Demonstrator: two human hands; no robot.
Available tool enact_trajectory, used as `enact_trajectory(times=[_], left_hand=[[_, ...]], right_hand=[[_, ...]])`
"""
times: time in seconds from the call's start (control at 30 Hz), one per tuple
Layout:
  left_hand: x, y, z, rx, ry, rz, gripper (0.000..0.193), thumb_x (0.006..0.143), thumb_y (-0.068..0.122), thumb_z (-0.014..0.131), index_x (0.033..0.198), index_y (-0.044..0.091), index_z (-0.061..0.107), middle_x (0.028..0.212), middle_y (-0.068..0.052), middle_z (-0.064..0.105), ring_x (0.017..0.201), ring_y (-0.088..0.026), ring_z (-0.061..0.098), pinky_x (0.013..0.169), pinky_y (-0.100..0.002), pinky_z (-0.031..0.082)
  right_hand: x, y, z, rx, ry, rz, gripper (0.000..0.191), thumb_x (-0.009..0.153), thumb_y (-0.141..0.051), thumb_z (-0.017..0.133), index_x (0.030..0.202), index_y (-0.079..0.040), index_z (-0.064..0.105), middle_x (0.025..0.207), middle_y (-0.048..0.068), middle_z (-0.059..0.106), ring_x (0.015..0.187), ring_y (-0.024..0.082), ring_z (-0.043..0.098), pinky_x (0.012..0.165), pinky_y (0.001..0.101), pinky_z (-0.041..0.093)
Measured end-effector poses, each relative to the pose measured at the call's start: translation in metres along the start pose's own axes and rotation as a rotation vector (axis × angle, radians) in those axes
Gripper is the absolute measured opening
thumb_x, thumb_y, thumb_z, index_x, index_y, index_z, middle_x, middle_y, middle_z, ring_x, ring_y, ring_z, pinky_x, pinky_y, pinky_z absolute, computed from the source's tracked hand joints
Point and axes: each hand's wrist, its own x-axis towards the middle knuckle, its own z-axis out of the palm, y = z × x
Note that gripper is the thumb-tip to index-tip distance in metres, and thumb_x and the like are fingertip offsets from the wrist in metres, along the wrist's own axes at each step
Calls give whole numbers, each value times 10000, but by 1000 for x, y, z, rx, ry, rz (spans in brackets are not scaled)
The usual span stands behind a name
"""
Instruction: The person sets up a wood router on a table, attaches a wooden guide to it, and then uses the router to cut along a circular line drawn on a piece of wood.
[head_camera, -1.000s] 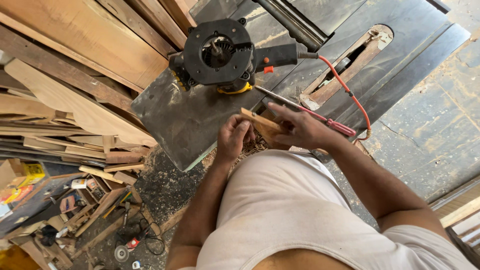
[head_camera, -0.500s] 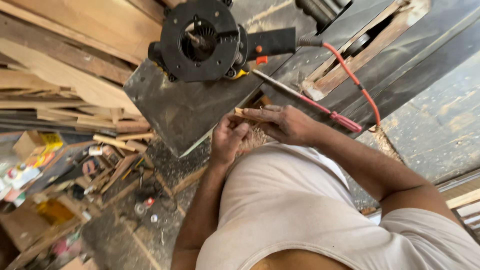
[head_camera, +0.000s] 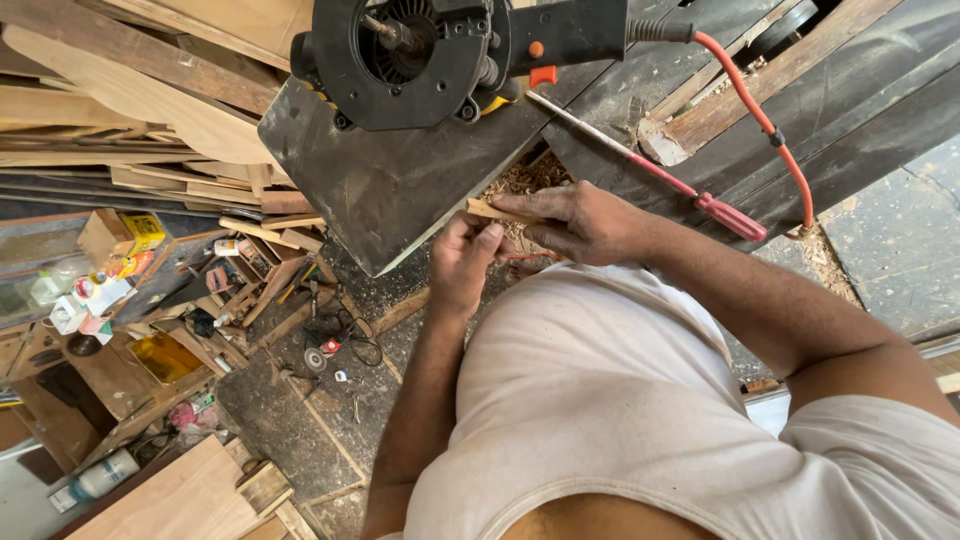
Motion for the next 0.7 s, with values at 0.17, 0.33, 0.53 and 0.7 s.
enact_trajectory(times=[0.17, 0.33, 0.53, 0.7], left_hand=[[-2, -2, -3, -185, 0, -134, 245, 1075, 217, 550, 1108, -12, 629, 971, -114, 701, 814, -163, 709, 699, -310, 619], [-3, -4, -1, -122, 8, -168, 233, 1052, 153, 592, 1171, -43, 626, 967, -151, 702, 822, -191, 693, 724, -325, 603], [2, -6, 9, -214, 12, -281, 220, 1030, 143, 592, 1134, -50, 611, 1037, -138, 691, 881, -208, 688, 764, -331, 583], [12, -6, 19, -272, 76, -300, 266, 1020, 170, 590, 1142, -64, 618, 1038, -163, 686, 873, -218, 686, 770, -348, 584]], right_hand=[[-4, 4, -1, -28, -62, 106, 637, 882, -80, 688, 1495, -152, 532, 1185, 180, 732, 940, 343, 744, 815, 439, 583], [-14, 11, 0, -49, 78, -71, 555, 914, -96, 698, 1454, -133, 572, 1190, 200, 734, 941, 370, 736, 782, 434, 589], [-25, 16, -5, -9, 40, 80, 563, 915, -106, 674, 1465, -154, 564, 1062, 162, 769, 839, 350, 742, 727, 439, 576], [-29, 19, -17, 37, 36, 85, 578, 914, -109, 676, 1476, -155, 546, 1079, 174, 761, 903, 354, 742, 784, 438, 570]])
